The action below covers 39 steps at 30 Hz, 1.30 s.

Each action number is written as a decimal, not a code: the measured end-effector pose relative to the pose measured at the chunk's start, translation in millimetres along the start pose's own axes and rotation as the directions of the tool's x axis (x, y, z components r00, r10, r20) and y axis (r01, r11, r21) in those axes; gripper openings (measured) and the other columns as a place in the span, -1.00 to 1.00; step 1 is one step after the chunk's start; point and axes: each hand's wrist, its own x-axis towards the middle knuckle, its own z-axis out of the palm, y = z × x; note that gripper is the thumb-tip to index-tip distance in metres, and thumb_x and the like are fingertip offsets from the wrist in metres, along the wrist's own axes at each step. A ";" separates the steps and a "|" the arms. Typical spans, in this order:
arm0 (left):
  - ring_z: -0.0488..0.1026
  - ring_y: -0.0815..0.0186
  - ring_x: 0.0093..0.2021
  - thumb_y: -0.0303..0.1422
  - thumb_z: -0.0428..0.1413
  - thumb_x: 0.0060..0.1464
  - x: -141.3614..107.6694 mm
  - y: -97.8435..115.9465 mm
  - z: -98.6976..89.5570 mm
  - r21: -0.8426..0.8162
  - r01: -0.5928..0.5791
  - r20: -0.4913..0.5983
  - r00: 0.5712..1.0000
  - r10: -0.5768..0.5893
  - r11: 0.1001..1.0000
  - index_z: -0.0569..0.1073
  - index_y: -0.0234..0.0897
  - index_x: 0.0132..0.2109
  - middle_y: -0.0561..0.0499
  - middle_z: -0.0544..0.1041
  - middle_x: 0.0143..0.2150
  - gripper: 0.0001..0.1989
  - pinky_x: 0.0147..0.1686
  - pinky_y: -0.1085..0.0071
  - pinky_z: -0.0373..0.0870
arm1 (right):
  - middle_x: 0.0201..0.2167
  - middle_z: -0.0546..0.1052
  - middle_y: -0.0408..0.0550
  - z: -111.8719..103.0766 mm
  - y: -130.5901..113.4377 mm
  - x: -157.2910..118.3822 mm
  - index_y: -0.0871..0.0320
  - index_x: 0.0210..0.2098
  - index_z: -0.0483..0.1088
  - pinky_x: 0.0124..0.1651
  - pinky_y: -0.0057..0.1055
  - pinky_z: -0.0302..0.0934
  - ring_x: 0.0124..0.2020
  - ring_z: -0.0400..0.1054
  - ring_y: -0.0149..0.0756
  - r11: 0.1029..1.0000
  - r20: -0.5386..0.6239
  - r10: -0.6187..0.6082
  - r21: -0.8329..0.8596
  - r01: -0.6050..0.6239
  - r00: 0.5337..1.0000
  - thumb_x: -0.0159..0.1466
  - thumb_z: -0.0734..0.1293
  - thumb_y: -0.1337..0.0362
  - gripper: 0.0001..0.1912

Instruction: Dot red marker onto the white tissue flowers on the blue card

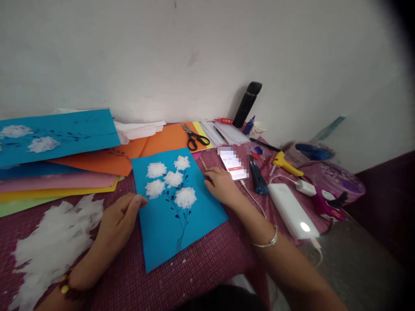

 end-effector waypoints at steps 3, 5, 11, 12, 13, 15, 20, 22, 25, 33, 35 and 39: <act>0.52 0.12 -0.21 -0.05 -0.07 0.22 -2.0 -1.2 1.5 -0.016 0.003 0.009 1.000 -0.003 1.000 0.54 -0.21 -0.33 -0.05 0.60 -0.29 -0.58 -0.18 0.25 0.42 | 0.16 0.48 0.09 -1.1 -1.8 -2.0 0.17 0.06 0.49 0.22 -0.11 0.19 0.17 0.33 -0.09 1.000 0.008 -0.001 0.016 0.001 1.000 0.35 0.22 0.26 -0.64; 0.53 0.12 -0.21 -0.06 -0.07 0.23 -2.1 -2.0 2.5 -0.025 0.006 0.014 1.000 -0.005 1.000 0.54 -0.21 -0.33 -0.05 0.60 -0.29 -0.58 -0.18 0.25 0.42 | 0.18 0.45 0.12 -1.6 -3.2 -4.2 0.17 0.11 0.46 0.21 -0.10 0.20 0.18 0.32 -0.08 1.000 0.020 -0.010 0.029 0.010 1.000 0.35 0.22 0.25 -0.61; 0.52 0.12 -0.20 -0.04 -0.06 0.22 -0.3 -3.0 3.8 -0.031 -0.004 0.045 0.999 0.005 1.000 0.54 -0.21 -0.33 -0.05 0.60 -0.29 -0.57 -0.16 0.26 0.41 | 0.18 0.43 0.16 -3.1 -4.6 -6.1 0.13 0.22 0.37 0.21 0.00 0.16 0.21 0.26 0.01 0.997 0.030 0.075 0.001 -0.075 0.997 0.36 0.21 0.19 -0.54; 0.52 0.12 -0.19 -0.03 -0.06 0.22 -0.5 -2.8 3.2 -0.024 0.003 0.047 0.999 -0.002 1.000 0.54 -0.21 -0.32 -0.04 0.60 -0.28 -0.57 -0.16 0.26 0.41 | 0.19 0.42 0.17 -3.8 -4.2 -5.3 0.12 0.23 0.35 0.22 0.03 0.15 0.21 0.26 0.03 0.996 0.032 0.094 -0.005 -0.094 0.995 0.36 0.21 0.19 -0.53; 0.52 0.11 -0.18 -0.03 -0.06 0.21 -0.9 -2.3 2.3 -0.012 0.016 0.051 0.999 -0.015 1.000 0.54 -0.22 -0.32 -0.04 0.60 -0.27 -0.57 -0.14 0.27 0.41 | 0.19 0.41 0.18 -4.7 -3.7 -4.4 0.13 0.25 0.34 0.22 0.05 0.15 0.21 0.26 0.04 0.994 0.036 0.108 -0.010 -0.108 0.993 0.36 0.21 0.19 -0.51; 0.52 0.09 -0.14 -0.02 -0.06 0.19 -1.6 -0.6 0.0 0.017 0.049 0.061 0.997 -0.050 0.999 0.54 -0.23 -0.29 -0.05 0.60 -0.24 -0.57 -0.10 0.26 0.40 | 0.20 0.40 0.17 -7.5 -3.3 -3.4 0.11 0.28 0.31 0.23 0.06 0.13 0.22 0.25 0.05 0.993 0.048 0.122 -0.011 -0.122 0.991 0.36 0.22 0.18 -0.49; 0.50 0.01 -0.06 0.04 -0.09 0.14 -1.4 8.5 -5.3 0.067 0.121 0.080 0.989 -0.126 0.990 0.55 -0.27 -0.25 -0.12 0.60 -0.18 -0.48 -0.02 0.18 0.40 | 0.20 0.41 0.16 -25.3 -11.9 -17.0 0.16 0.26 0.32 0.22 -0.06 0.18 0.21 0.27 -0.03 0.998 0.012 0.047 0.037 -0.048 0.999 0.38 0.20 0.20 -0.52; 0.50 0.00 -0.06 0.04 -0.10 0.13 -1.2 10.8 -5.8 0.060 0.135 0.085 0.986 -0.140 0.989 0.55 -0.29 -0.25 -0.14 0.60 -0.16 -0.48 0.00 0.17 0.40 | 0.17 0.44 0.15 -38.6 -14.1 -29.3 0.20 0.21 0.36 0.22 -0.15 0.19 0.18 0.31 -0.10 0.997 -0.006 -0.054 0.049 0.054 0.999 0.39 0.20 0.24 -0.56; 0.52 0.02 -0.08 0.04 -0.08 0.13 -1.5 9.4 -4.3 0.029 0.134 0.094 0.986 -0.136 0.991 0.54 -0.29 -0.26 -0.13 0.60 -0.18 -0.49 -0.01 0.18 0.41 | 0.04 0.54 0.08 -63.9 -0.2 -44.2 0.17 0.10 0.45 0.13 -0.25 0.26 0.04 0.42 -0.18 0.992 0.035 -0.125 0.025 0.124 0.991 0.38 0.21 0.24 -0.64; 0.54 0.10 -0.13 -0.04 -0.05 0.20 -3.1 3.3 -0.3 0.027 -0.008 0.098 0.995 0.005 1.000 0.54 -0.22 -0.30 -0.02 0.61 -0.24 -0.59 -0.09 0.27 0.43 | -0.10 0.60 0.30 -102.7 93.9 -29.5 0.30 0.06 0.42 -0.03 -0.11 0.28 -0.05 0.50 0.07 0.847 -0.043 0.402 -0.363 -0.389 0.915 0.36 0.17 0.22 -0.61; 0.54 0.10 -0.16 -0.03 -0.06 0.20 -1.9 2.7 -0.2 0.037 -0.018 0.094 0.995 0.014 0.999 0.53 -0.21 -0.32 -0.01 0.62 -0.27 -0.58 -0.12 0.28 0.43 | -0.09 0.58 0.37 -94.8 103.0 -27.7 0.35 0.12 0.36 -0.02 -0.06 0.27 -0.04 0.50 0.14 0.825 -0.039 0.426 -0.394 -0.406 0.904 0.33 0.23 0.16 -0.53; 0.55 0.09 -0.17 -0.04 -0.06 0.19 1.1 -1.8 0.4 0.074 -0.030 0.085 0.996 0.024 0.997 0.53 -0.19 -0.33 0.00 0.63 -0.29 -0.59 -0.16 0.29 0.43 | -0.04 0.56 0.39 -76.2 109.0 -29.5 0.34 0.18 0.27 0.01 -0.05 0.25 -0.02 0.49 0.13 0.803 -0.035 0.453 -0.419 -0.425 0.891 0.30 0.24 0.16 -0.46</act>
